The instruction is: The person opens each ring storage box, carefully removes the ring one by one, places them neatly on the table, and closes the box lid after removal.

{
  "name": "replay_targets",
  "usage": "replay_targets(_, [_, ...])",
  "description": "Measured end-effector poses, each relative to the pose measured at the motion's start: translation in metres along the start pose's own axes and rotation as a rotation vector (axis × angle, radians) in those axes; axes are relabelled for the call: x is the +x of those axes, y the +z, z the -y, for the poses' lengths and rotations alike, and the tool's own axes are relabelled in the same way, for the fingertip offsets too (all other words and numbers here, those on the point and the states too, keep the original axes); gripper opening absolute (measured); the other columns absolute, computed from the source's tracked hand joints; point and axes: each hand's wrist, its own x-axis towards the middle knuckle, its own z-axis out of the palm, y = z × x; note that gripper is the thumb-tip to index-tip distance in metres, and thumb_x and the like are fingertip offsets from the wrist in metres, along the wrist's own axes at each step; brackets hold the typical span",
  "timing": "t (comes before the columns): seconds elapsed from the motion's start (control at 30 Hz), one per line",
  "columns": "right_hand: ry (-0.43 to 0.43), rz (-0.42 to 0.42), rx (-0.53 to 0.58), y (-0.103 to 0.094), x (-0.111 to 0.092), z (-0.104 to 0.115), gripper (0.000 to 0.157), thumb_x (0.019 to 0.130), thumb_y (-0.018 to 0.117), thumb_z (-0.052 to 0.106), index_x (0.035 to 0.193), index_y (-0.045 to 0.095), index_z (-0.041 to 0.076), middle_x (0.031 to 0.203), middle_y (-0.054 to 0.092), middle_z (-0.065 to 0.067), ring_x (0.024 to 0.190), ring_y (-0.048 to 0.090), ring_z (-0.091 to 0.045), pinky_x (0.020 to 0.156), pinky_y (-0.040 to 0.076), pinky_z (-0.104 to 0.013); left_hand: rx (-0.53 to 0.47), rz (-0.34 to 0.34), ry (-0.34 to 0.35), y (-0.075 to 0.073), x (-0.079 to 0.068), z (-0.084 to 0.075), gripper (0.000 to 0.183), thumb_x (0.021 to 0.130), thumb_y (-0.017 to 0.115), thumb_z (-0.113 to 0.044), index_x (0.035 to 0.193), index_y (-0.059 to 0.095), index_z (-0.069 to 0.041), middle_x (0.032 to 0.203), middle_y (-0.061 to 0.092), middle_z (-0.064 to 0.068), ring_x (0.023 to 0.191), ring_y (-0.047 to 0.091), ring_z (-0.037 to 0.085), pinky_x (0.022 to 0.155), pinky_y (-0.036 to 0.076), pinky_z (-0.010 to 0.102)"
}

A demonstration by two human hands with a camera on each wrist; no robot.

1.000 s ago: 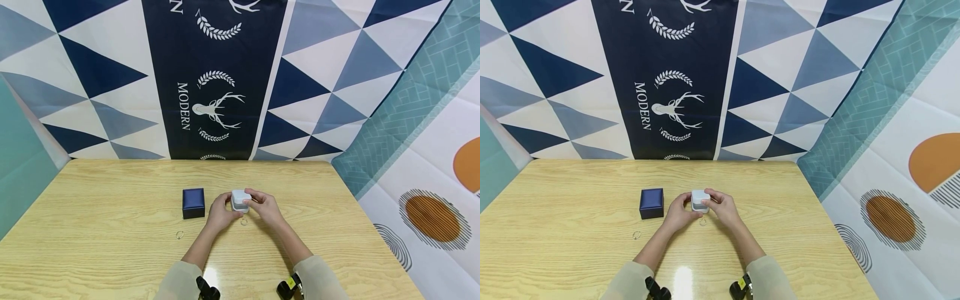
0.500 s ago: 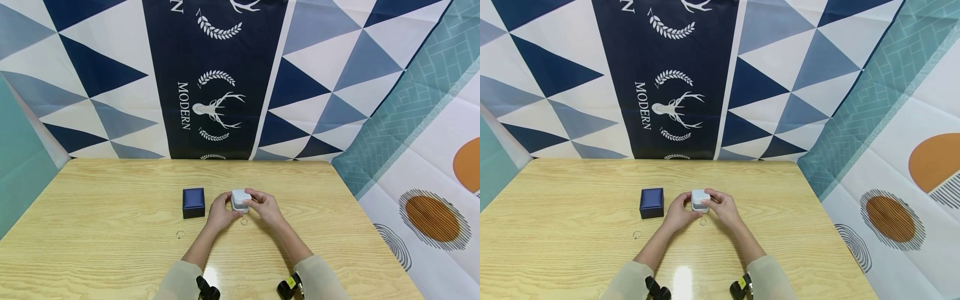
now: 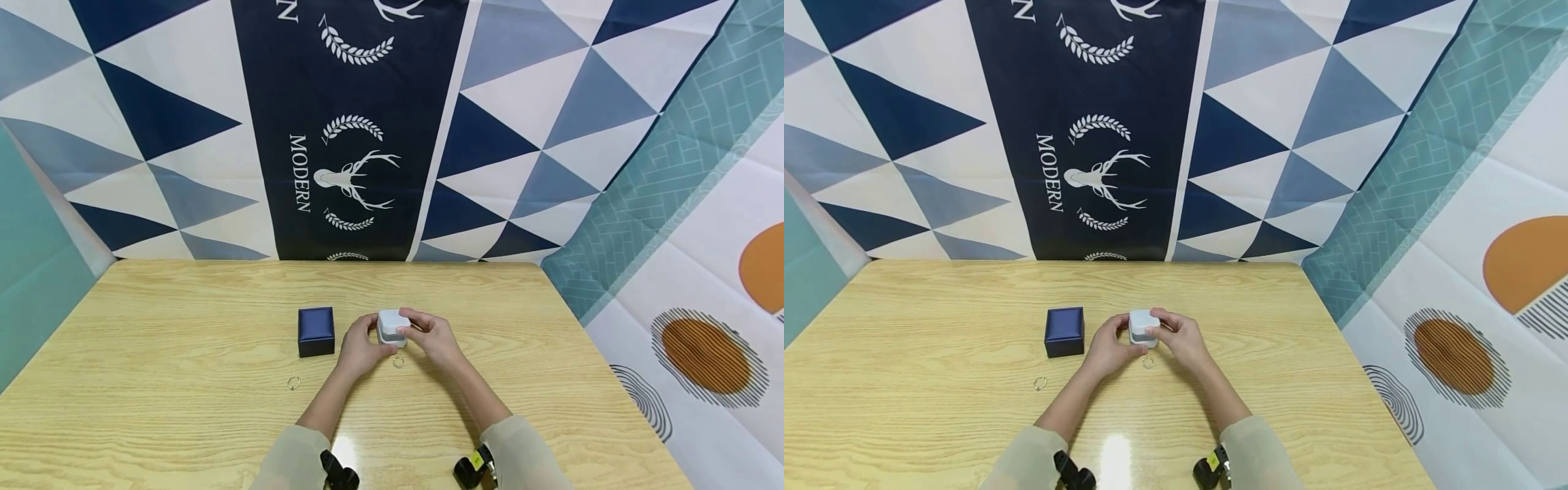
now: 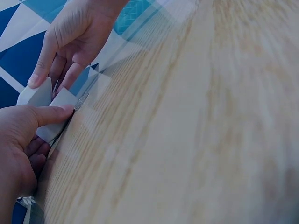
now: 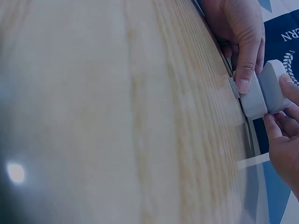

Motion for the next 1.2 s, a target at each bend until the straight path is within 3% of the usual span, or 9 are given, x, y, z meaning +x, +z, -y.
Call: replay_targets(1.2, [0.027, 0.020, 0.010, -0.0017, -0.0021, 0.0010, 0.045, 0.082, 0.070, 0.011, 0.124, 0.058, -0.001, 0.136, 0.052, -0.014, 0.129, 0.046, -0.027, 0.103, 0.042, -0.029, -0.002, -0.002, 0.012, -0.0005, -0.0009, -0.0021, 0.068, 0.068, 0.083, -0.015, 0.127, 0.053, -0.002, 0.124, 0.058, 0.015, 0.120, 0.051, 0.032, 0.105, 0.036, 0.048])
